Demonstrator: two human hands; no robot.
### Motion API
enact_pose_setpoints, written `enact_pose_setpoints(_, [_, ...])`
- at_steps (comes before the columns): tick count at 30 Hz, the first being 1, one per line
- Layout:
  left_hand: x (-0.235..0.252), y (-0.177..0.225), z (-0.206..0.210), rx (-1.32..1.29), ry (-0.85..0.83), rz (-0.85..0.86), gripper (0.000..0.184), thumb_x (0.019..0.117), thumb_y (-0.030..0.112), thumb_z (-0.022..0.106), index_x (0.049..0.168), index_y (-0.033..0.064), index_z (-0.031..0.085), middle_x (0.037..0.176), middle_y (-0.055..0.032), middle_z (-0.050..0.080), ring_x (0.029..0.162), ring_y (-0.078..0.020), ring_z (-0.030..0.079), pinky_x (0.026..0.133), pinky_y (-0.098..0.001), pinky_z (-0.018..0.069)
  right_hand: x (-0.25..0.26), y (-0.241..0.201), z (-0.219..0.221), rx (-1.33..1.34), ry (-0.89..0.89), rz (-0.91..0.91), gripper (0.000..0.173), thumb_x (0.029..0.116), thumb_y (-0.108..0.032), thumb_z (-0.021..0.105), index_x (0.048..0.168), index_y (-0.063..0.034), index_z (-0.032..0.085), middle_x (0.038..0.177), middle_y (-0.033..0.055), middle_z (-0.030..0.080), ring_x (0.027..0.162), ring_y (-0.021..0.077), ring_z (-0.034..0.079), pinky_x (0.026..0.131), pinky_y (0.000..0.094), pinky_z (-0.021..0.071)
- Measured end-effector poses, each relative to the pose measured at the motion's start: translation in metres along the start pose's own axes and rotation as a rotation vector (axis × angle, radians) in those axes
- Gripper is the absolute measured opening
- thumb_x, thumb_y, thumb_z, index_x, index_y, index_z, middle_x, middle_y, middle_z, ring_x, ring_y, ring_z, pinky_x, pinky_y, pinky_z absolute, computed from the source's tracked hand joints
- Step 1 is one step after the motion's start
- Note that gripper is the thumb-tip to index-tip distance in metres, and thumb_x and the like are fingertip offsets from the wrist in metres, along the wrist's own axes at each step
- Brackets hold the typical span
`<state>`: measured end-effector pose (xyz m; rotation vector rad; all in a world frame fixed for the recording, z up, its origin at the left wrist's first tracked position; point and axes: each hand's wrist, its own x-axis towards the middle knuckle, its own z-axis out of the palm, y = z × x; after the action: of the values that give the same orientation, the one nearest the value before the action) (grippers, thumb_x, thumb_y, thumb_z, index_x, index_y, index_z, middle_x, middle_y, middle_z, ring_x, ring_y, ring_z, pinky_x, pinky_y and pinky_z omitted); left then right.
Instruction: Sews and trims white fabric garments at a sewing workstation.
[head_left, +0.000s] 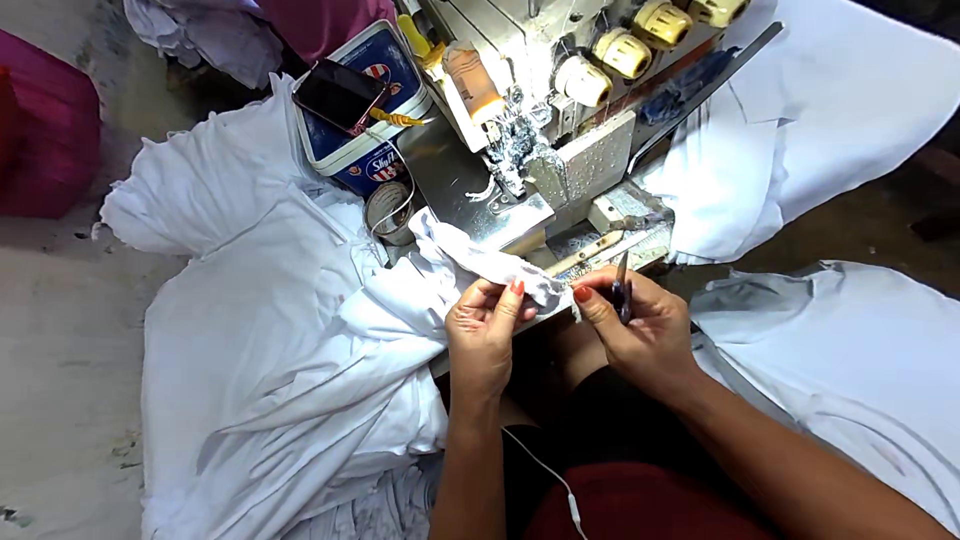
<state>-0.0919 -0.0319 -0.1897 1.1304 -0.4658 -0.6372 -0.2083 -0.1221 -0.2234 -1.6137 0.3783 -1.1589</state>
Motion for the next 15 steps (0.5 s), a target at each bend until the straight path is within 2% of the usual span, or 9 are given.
enact_pose_setpoints(2, [-0.001,-0.002,0.004,0.01,0.007,0.014,0.022,0.0908,-0.014,0.059,0.093,0.0039,0.071,0.081,-0.0016,0.075,0.07,-0.006,0.072,0.068,-0.0224,0.0619,-0.004,0.002,0.001,-0.038,0.029,-0.077,0.01,0.0956,-0.007,0.063,0.097,0.0021,0.068,0.086,-0.0039,0.066,0.08,-0.0101,0.058,0.076,0.0069,0.0489])
enact_pose_setpoints(5, [-0.002,-0.006,0.01,0.011,0.038,0.011,0.022,0.09,-0.015,0.059,0.096,0.0041,0.068,0.08,-0.001,0.075,0.07,-0.0069,0.072,0.067,-0.0234,0.0623,-0.007,0.012,0.004,-0.135,0.044,-0.125,0.022,0.0939,-0.015,0.07,0.105,0.0034,0.067,0.09,0.0017,0.063,0.081,-0.0076,0.056,0.074,0.0058,0.0465])
enact_pose_setpoints(8, [-0.004,-0.01,0.012,0.039,0.037,0.042,0.035,0.0854,-0.019,0.06,0.104,0.0089,0.05,0.079,0.0016,0.073,0.07,-0.0087,0.073,0.069,-0.0264,0.0632,-0.007,0.018,0.008,-0.236,0.04,-0.117,0.022,0.0888,-0.012,0.072,0.1,0.0059,0.069,0.091,0.0079,0.065,0.084,-0.0026,0.059,0.077,0.007,0.0473])
enact_pose_setpoints(10, [-0.004,-0.015,0.012,0.066,0.034,0.11,0.04,0.0842,-0.02,0.06,0.102,0.0117,0.044,0.079,0.0038,0.07,0.069,-0.0079,0.072,0.068,-0.0266,0.0634,-0.005,0.017,0.007,-0.205,0.017,-0.065,0.014,0.0899,-0.006,0.067,0.094,0.007,0.069,0.085,0.0057,0.063,0.077,-0.0048,0.056,0.073,0.0058,0.0452])
enact_pose_setpoints(11, [-0.003,-0.017,0.011,0.091,0.021,0.158,0.038,0.0849,-0.019,0.06,0.1,0.0125,0.045,0.08,0.0052,0.068,0.069,-0.0065,0.071,0.068,-0.0259,0.0631,-0.003,0.015,0.004,-0.156,-0.004,-0.015,0.011,0.0917,-0.005,0.065,0.091,0.0057,0.068,0.082,0.002,0.061,0.074,-0.0075,0.054,0.07,0.005,0.0443])
enact_pose_setpoints(13, [-0.003,-0.02,0.007,0.178,-0.031,0.254,0.031,0.0871,-0.015,0.061,0.096,0.0134,0.054,0.083,0.0087,0.069,0.072,-0.0024,0.069,0.071,-0.0237,0.0624,0.001,0.008,-0.005,-0.087,-0.05,0.084,0.01,0.0948,-0.007,0.063,0.09,0.001,0.068,0.08,-0.005,0.061,0.071,-0.0116,0.052,0.067,0.0043,0.0442])
enact_pose_setpoints(15, [-0.004,-0.025,0.004,0.288,-0.122,0.358,0.025,0.0868,-0.011,0.062,0.101,0.0095,0.064,0.094,0.0097,0.07,0.083,0.0006,0.069,0.078,-0.0227,0.0615,0.004,0.003,-0.012,-0.089,-0.077,0.076,0.012,0.0954,-0.008,0.063,0.089,-0.0002,0.068,0.079,-0.0061,0.06,0.071,-0.0121,0.052,0.067,0.0043,0.0444])
